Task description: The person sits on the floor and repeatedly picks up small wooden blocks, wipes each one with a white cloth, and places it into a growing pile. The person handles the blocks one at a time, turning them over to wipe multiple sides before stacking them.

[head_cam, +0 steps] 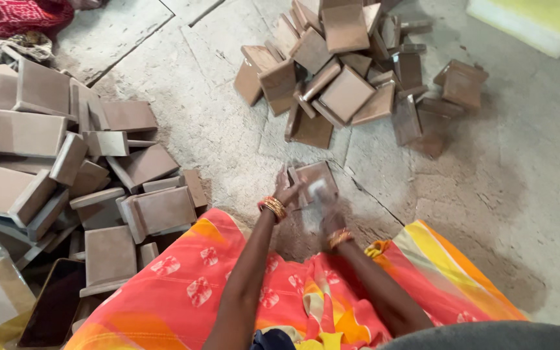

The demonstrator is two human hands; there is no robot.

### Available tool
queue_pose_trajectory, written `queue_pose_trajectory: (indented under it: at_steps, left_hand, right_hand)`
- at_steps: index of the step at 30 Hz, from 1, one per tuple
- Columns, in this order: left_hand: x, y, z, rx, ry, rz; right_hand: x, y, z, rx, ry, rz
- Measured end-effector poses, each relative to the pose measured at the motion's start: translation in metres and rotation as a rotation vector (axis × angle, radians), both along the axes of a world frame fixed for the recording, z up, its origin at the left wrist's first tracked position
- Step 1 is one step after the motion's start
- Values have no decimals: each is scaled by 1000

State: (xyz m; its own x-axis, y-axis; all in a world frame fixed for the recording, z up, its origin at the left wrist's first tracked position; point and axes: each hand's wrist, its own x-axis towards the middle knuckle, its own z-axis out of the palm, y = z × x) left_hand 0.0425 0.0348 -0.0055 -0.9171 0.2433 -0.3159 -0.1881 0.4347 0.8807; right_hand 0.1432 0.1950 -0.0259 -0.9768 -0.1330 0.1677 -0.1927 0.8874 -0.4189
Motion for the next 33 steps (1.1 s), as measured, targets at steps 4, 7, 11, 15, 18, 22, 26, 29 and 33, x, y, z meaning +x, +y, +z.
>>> queue_pose_trajectory:
  at_steps: [4,7,11,15,18,22,26,29,33]
  left_hand:
    - [9,30,-8,41,312,286]
    - [13,40,-10,13,405,352]
    - [15,38,-9,-2,415,358]
    - [17,38,-9,15,370,380]
    - [19,39,-14,-8,358,384]
    - [23,40,-20,12,380,404]
    - [24,41,-17,-1,379,390]
    - [21,41,-12,-5,364,434]
    - [20,39,-6,25,355,419]
  right_hand:
    - [12,-11,1,-175,54,79]
    - [-11,-8,9,-234,56,127]
    - [-80,-8,26,-199,-90,198]
    - [-95,-20,32,-45,-129,200]
    - [-47,-19,18,-414,-149,122]
    - [18,-9,6,-279,4,171]
    - [-2,-12,5,-291,-17,130]
    - [-51,-15,14,-257,-49,177]
    - [-64,-16,23,-249,-161,139]
